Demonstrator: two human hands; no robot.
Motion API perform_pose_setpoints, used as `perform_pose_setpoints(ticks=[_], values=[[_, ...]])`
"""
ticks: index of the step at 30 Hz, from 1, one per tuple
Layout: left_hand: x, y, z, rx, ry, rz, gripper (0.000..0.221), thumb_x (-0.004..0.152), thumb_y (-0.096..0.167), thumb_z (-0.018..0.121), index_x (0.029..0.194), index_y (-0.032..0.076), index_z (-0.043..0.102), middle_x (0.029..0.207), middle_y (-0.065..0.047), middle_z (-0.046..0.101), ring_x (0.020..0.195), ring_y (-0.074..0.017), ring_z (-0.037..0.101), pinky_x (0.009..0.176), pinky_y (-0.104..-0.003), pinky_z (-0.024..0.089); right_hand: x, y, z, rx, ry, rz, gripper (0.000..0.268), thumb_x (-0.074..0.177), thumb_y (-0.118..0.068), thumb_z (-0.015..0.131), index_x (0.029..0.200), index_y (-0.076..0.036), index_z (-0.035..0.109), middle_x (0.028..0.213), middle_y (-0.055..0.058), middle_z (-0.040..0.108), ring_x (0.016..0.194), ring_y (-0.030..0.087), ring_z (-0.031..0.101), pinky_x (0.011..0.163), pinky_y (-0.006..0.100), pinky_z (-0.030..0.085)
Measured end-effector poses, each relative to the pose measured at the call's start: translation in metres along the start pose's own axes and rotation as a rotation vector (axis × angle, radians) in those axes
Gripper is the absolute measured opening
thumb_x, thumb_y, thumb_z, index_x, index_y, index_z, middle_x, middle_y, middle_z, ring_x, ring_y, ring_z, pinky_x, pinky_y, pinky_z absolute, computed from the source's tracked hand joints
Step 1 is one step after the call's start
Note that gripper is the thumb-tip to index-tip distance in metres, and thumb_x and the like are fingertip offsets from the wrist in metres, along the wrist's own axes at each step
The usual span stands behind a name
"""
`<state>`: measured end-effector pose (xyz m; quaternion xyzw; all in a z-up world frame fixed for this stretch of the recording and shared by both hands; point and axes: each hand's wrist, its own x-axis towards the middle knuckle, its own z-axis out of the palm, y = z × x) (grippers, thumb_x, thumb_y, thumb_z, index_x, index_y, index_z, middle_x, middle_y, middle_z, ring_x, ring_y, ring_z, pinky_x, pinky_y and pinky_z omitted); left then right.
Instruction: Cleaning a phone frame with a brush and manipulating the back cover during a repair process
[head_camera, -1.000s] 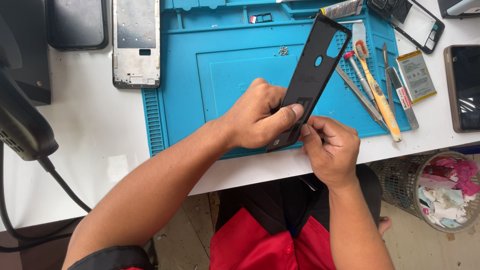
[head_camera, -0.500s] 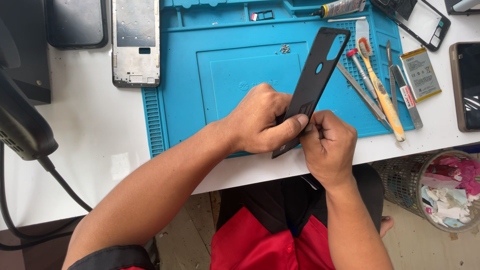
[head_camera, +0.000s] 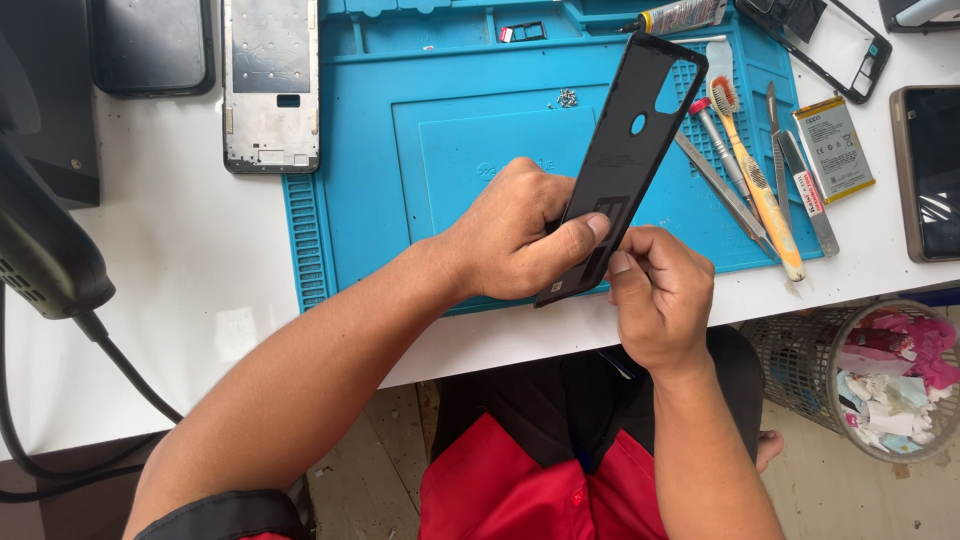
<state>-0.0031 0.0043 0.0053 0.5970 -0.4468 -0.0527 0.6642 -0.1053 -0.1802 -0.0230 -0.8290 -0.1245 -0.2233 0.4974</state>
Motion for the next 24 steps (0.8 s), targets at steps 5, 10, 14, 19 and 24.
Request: perform_pose_setpoints(ticks=[5,10,14,19,24], values=[[-0.001,0.000,0.001,0.057,-0.017,0.018,0.033,0.093,0.022,0.053,0.060,0.016,0.051,0.038,-0.005,0.048,0.029,-0.0169,0.043,0.033,-0.026,0.034,0.001,-0.001,0.000,-0.088,0.008,0.026,0.018,0.094,-0.005,0.065,0.076,-0.002,0.063,0.053,0.008,0.048,0.044,0.016,0.046,0.042,0.028,0.040],[-0.002,0.001,0.000,0.108,-0.044,0.038,0.032,0.092,0.022,0.054,0.060,0.016,0.052,0.040,-0.005,0.052,0.028,-0.0198,0.046,0.032,-0.027,0.035,0.006,-0.005,0.005,-0.155,0.026,0.042,0.021,0.091,0.002,0.065,0.071,-0.003,0.061,0.049,0.009,0.048,0.042,0.018,0.047,0.040,0.028,0.039],[-0.002,0.002,-0.001,0.178,-0.055,0.040,0.030,0.088,0.024,0.056,0.060,0.015,0.049,0.038,-0.006,0.046,0.028,-0.0206,0.044,0.033,-0.027,0.034,0.008,-0.007,0.008,-0.253,0.028,0.014,0.024,0.092,0.003,0.064,0.069,-0.004,0.058,0.049,0.010,0.046,0.041,0.022,0.046,0.040,0.030,0.037],[-0.001,0.001,-0.001,0.161,-0.050,0.037,0.031,0.089,0.024,0.055,0.060,0.017,0.048,0.037,-0.004,0.045,0.028,-0.0199,0.043,0.032,-0.027,0.034,0.004,0.001,0.002,-0.225,0.013,0.001,0.022,0.092,0.001,0.064,0.071,-0.006,0.060,0.050,0.010,0.048,0.042,0.024,0.047,0.041,0.030,0.039],[0.000,0.000,0.000,0.066,-0.023,0.006,0.033,0.092,0.024,0.052,0.059,0.018,0.050,0.037,-0.003,0.046,0.028,-0.0161,0.042,0.032,-0.025,0.033,0.008,-0.010,0.003,-0.053,-0.029,0.037,0.022,0.094,-0.005,0.057,0.073,-0.006,0.063,0.050,0.004,0.046,0.046,0.016,0.043,0.044,0.028,0.041]])
